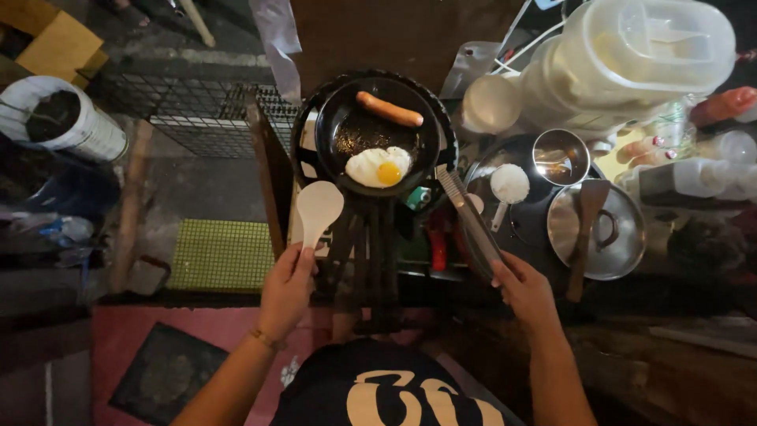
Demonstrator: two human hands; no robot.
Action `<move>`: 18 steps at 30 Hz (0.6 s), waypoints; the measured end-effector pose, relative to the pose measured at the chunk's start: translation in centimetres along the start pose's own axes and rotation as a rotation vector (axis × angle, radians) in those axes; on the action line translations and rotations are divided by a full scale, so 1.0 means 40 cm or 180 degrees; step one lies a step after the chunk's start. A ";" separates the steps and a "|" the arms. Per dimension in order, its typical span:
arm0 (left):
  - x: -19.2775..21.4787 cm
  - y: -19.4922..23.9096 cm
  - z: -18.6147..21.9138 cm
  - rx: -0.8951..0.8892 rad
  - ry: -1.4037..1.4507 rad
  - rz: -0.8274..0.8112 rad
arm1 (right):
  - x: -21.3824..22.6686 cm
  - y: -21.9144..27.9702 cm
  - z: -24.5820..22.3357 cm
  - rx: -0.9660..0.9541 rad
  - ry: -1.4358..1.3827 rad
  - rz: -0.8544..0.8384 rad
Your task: Frying an egg and a sausage in a pan using a spatula, tongs, and a spoon at a cooking station.
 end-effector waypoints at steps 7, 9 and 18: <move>0.036 -0.042 -0.035 -0.0173 -0.0293 0.0165 | -0.012 0.011 -0.014 0.0116 -0.0292 0.0049; 0.043 -0.042 0.031 -0.0380 -0.0788 0.0075 | -0.008 0.029 -0.049 0.0110 -0.0216 -0.0003; 0.044 -0.053 0.019 -0.0251 -0.0680 0.0258 | -0.001 0.031 -0.039 0.0036 -0.0403 0.0107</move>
Point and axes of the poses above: each hand's wrist, its own y-axis away from the middle knuckle, its own x-axis out of the back of the hand, z = x × y, the point moved 4 cm from there along -y, towards the middle knuckle, and after that the axes turned 3 degrees about y, right-handed, at the moved point
